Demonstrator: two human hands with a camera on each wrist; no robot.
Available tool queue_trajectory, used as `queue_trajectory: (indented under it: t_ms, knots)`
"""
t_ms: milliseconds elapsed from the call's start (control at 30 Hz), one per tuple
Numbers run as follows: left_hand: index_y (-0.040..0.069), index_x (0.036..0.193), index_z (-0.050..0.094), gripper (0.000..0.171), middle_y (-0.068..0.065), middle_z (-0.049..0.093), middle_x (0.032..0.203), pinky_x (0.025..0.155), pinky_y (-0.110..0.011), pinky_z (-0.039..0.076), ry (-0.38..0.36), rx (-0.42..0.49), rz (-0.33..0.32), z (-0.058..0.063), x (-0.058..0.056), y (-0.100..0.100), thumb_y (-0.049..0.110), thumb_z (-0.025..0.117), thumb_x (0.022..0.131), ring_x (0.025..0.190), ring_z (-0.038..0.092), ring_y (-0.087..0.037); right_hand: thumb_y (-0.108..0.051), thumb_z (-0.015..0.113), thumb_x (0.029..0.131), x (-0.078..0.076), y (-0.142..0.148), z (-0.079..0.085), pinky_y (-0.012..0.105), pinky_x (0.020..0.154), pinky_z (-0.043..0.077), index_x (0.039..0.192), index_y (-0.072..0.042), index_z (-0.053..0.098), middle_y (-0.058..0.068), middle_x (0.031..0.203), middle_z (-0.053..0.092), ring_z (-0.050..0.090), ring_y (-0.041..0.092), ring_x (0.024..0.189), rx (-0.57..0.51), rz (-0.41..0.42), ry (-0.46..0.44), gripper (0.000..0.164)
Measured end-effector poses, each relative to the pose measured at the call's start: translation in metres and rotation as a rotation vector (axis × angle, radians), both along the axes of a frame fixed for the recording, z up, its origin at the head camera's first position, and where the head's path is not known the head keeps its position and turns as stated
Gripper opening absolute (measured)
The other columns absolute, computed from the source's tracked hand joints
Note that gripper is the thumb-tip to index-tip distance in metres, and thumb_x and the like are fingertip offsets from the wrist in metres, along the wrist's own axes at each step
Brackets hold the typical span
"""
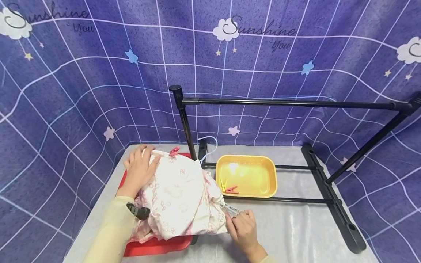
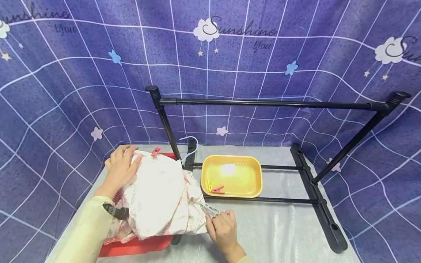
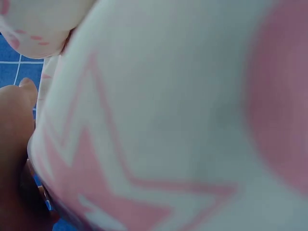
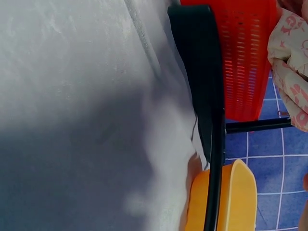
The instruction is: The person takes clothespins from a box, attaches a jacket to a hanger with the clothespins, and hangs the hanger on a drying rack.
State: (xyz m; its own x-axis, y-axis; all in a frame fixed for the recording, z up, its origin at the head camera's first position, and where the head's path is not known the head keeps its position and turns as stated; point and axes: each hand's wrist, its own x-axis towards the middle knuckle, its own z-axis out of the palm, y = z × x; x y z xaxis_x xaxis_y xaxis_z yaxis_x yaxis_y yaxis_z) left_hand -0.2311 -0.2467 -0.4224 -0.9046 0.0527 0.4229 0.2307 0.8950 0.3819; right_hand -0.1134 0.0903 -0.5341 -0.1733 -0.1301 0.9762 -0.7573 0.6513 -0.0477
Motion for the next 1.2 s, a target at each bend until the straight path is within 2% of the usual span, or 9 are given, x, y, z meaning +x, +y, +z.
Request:
queue_trajectory:
  t_ms: [200,367,533,733,933,1067,1200]
  knots:
    - [0.011,0.138,0.032,0.056,-0.021,0.014,0.145,0.089,-0.062,0.012,0.017,0.029,-0.028,-0.007,0.009,-0.003,0.039,0.047,0.092,0.132,0.008,-0.041,-0.012,0.055,0.087,-0.001,0.0,-0.002,0.03,0.052,0.029,0.052,-0.014,0.037,-0.009,0.048,0.028,0.023,0.006,0.044,-0.006,-0.02,-0.019,0.039]
    - [0.007,0.143,0.019,0.066,-0.021,0.006,0.147,0.092,-0.062,0.009,0.012,0.058,-0.006,-0.013,0.017,-0.007,0.039,0.046,0.092,0.132,0.008,-0.042,-0.013,0.055,0.087,0.0,-0.001,-0.004,0.03,0.053,0.029,0.052,-0.014,0.037,-0.01,0.048,0.029,0.023,0.006,0.044,-0.015,-0.023,-0.035,0.039]
    - [0.006,0.145,0.008,0.076,-0.022,0.008,0.146,0.093,-0.062,0.008,-0.033,0.049,0.039,-0.015,0.028,-0.011,0.046,0.044,0.091,0.131,0.009,-0.042,-0.012,0.055,0.087,0.001,-0.001,-0.005,0.03,0.053,0.029,0.052,-0.014,0.037,-0.01,0.049,0.03,0.023,0.005,0.045,-0.024,-0.022,-0.057,0.039]
    - [0.004,0.145,0.006,0.088,-0.022,0.015,0.145,0.09,-0.062,0.01,-0.081,0.001,0.069,-0.016,0.043,-0.016,0.054,0.049,0.085,0.131,0.012,-0.041,-0.013,0.055,0.087,0.001,-0.001,-0.008,0.029,0.053,0.027,0.052,-0.015,0.037,-0.01,0.048,0.031,0.023,0.004,0.045,-0.041,-0.035,-0.077,0.04]
    - [0.002,0.144,0.009,0.099,-0.027,0.021,0.14,0.088,-0.064,0.012,-0.147,-0.032,0.054,-0.017,0.058,-0.013,0.062,0.054,0.079,0.126,0.018,-0.045,-0.012,0.056,0.087,-0.001,0.001,-0.011,0.029,0.053,0.027,0.052,-0.015,0.036,-0.01,0.047,0.031,0.023,0.003,0.045,-0.059,-0.033,-0.076,0.041]
    - [0.005,0.145,0.004,0.111,-0.027,0.021,0.141,0.087,-0.064,0.013,-0.193,-0.026,0.035,-0.02,0.067,-0.01,0.068,0.057,0.072,0.127,0.018,-0.044,-0.013,0.055,0.087,0.0,0.001,-0.014,0.029,0.053,0.027,0.051,-0.016,0.037,-0.011,0.047,0.031,0.022,0.002,0.046,-0.067,-0.052,-0.113,0.041]
    - [0.003,0.145,0.0,0.12,-0.028,0.019,0.141,0.088,-0.066,0.012,-0.255,-0.027,0.037,-0.024,0.077,-0.007,0.072,0.059,0.066,0.128,0.017,-0.045,-0.013,0.056,0.087,-0.001,0.002,-0.017,0.029,0.054,0.027,0.051,-0.017,0.037,-0.011,0.047,0.032,0.023,0.001,0.046,-0.076,-0.068,-0.134,0.041]
